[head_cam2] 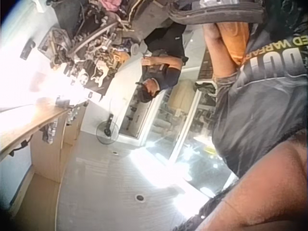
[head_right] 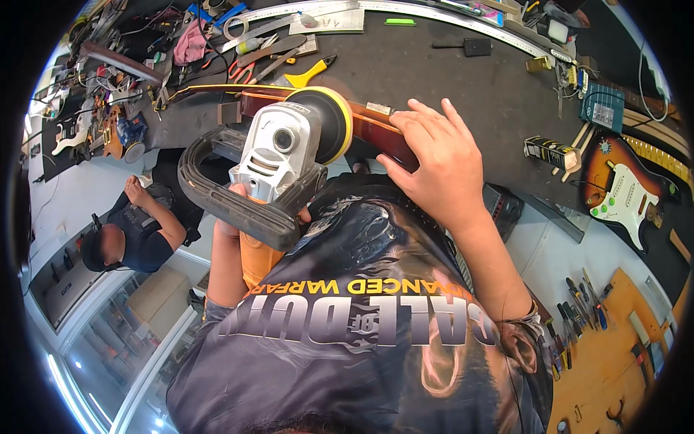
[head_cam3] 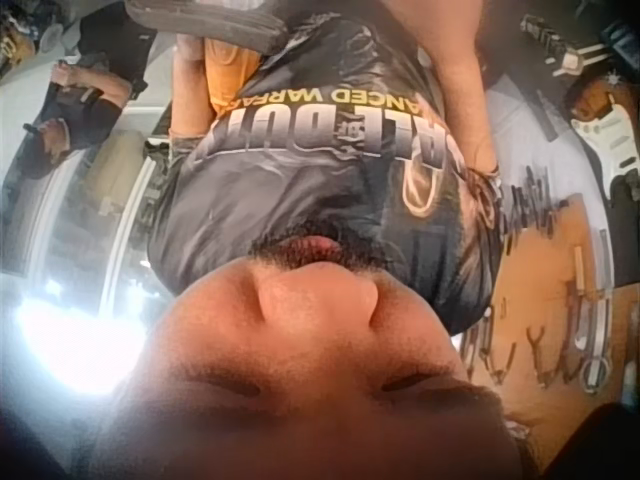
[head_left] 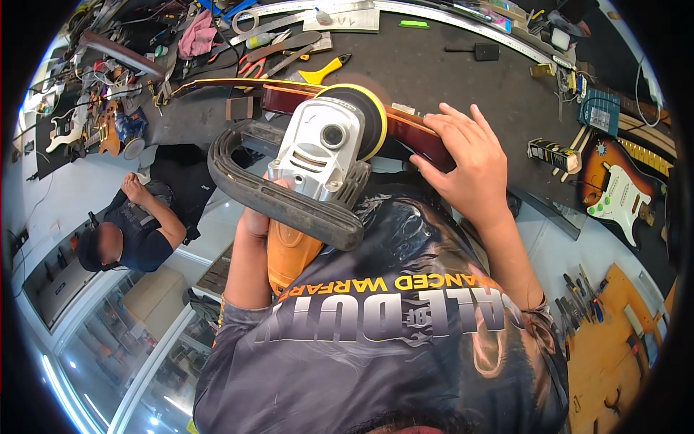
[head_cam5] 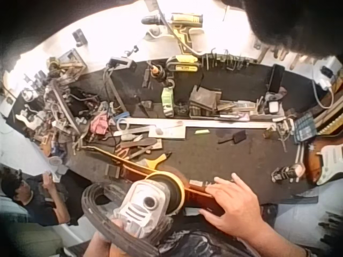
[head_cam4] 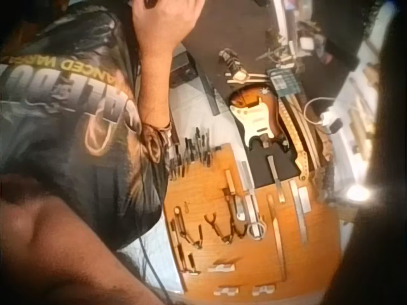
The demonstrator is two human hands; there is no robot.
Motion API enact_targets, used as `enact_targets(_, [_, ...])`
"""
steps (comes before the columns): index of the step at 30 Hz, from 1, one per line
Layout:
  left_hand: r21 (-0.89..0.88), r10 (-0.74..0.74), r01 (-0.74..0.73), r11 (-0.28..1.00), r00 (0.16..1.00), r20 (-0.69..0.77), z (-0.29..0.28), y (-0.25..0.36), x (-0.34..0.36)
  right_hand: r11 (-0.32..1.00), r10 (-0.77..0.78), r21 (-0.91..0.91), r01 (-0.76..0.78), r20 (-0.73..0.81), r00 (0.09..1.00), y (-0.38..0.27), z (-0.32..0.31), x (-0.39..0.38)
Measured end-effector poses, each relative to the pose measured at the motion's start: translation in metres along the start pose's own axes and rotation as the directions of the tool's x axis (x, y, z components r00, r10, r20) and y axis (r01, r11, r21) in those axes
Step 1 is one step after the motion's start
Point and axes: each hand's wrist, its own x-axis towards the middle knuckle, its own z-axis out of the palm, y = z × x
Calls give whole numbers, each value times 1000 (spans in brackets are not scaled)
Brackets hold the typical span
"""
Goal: The person applies a compound to a buffer and uses a power tool to polish the side of a guitar neck, moving it along the wood while another person works on an instrument in the background.
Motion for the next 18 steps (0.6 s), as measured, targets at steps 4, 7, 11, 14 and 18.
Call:
enact_targets(4, [-21, -13, 14, 1000, 1000, 8, 0, -1, 4, 1000, 6, 2, -6, -1, 1000, 0, 0, -2])
enact_targets(7, [-28, -19, 19, 999, 1000, -8, 1, -2, 5, 1000, 9, 19, -9, 13, 1000, 0, 0, -2])
enact_targets(11, [1, 7, -7, 1000, 996, -86, 5, 2, -1, 1000, 4, 7, -4, 10, 1000, -1, 0, -5])
enact_targets(14, [67, 84, -71, 995, 974, -212, 10, 6, -15, 1000, -2, -8, 2, 2, 1000, 2, -4, -3])
enact_targets(18, [274, 211, -114, 955, 910, -358, 20, 17, -32, 1000, -11, -6, 11, 6, 1000, 6, -5, 1])
